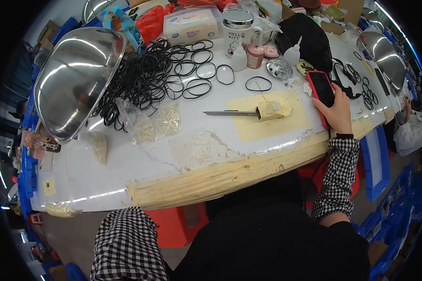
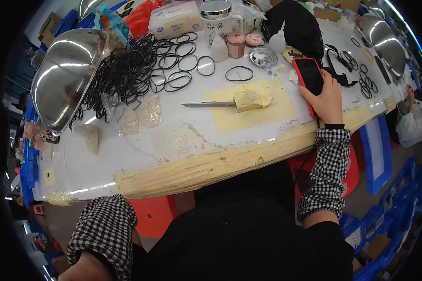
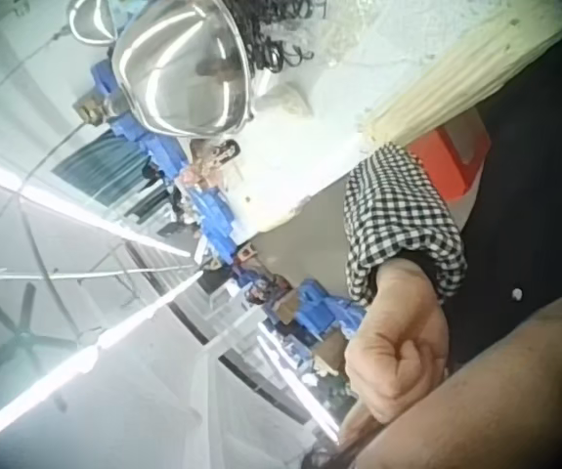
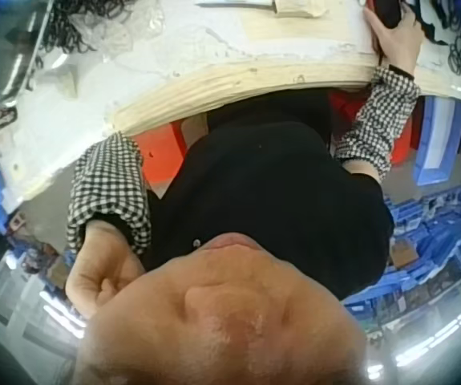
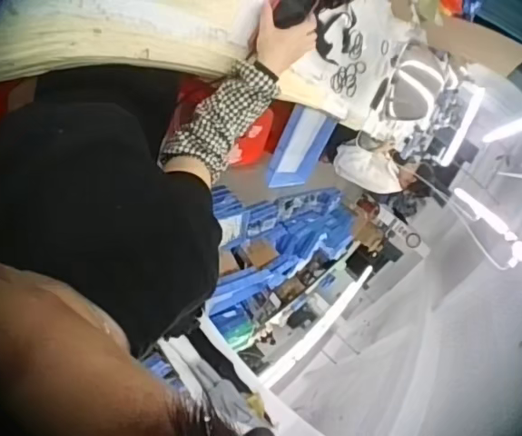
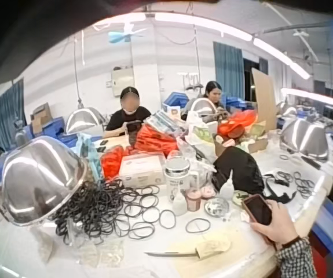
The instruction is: Assembling small plastic and metal components at a workbench.
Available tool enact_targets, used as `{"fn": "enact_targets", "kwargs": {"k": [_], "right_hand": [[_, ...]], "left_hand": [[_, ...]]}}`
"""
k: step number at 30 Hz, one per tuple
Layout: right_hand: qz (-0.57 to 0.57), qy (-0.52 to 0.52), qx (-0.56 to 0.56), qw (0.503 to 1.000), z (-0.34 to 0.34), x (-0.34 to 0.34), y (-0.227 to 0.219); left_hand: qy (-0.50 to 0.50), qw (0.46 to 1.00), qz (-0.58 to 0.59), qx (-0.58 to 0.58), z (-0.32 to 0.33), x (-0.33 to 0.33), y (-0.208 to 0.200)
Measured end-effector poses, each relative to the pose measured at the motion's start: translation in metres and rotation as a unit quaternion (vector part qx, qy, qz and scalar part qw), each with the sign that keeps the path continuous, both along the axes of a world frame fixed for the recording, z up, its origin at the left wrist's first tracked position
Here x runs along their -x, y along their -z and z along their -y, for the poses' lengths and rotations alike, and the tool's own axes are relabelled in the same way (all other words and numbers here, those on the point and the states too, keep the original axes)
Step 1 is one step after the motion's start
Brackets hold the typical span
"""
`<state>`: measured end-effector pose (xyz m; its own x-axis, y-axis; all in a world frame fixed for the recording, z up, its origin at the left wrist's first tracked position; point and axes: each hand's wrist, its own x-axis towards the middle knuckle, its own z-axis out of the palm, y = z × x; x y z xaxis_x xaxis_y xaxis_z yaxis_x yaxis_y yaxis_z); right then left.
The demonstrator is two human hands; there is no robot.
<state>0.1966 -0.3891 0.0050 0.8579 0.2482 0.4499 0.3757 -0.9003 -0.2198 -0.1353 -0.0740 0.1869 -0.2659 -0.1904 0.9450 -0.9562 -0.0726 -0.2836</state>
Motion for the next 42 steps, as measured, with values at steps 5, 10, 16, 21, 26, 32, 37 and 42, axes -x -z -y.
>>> {"fn": "enact_targets", "kwargs": {"k": [5,10,16,21,26,32,37,42], "right_hand": [[0.010,0.011,0.023,1.000,-0.001,0.002,-0.003],[0.000,0.028,0.025,0.999,-0.002,0.006,-0.009],[0.090,0.033,-0.072,0.993,0.017,0.012,-0.021],[0.139,0.034,-0.153,0.978,0.029,0.010,-0.023],[0.155,0.048,-0.185,0.969,0.039,0.007,-0.015],[0.128,0.023,-0.306,0.943,0.025,0.013,-0.002],[0.151,0.030,-0.319,0.935,0.038,0.023,0.019],[0.137,0.068,-0.376,0.914,0.046,0.022,0.029]], "left_hand": [[-0.022,0.999,0.027,0.014,0.004,0.001,0.000],[0.030,0.999,0.029,0.007,0.003,-0.006,-0.003],[-0.365,0.898,0.226,0.101,-0.007,-0.021,0.029],[-0.439,0.886,-0.007,0.148,-0.028,-0.009,0.118],[-0.501,0.776,-0.383,0.010,-0.014,0.036,0.199],[-0.411,0.621,-0.655,-0.125,0.016,0.093,0.343],[-0.407,0.617,-0.673,0.005,0.044,0.011,0.334],[-0.370,0.686,-0.601,-0.174,0.076,-0.058,0.392]]}}
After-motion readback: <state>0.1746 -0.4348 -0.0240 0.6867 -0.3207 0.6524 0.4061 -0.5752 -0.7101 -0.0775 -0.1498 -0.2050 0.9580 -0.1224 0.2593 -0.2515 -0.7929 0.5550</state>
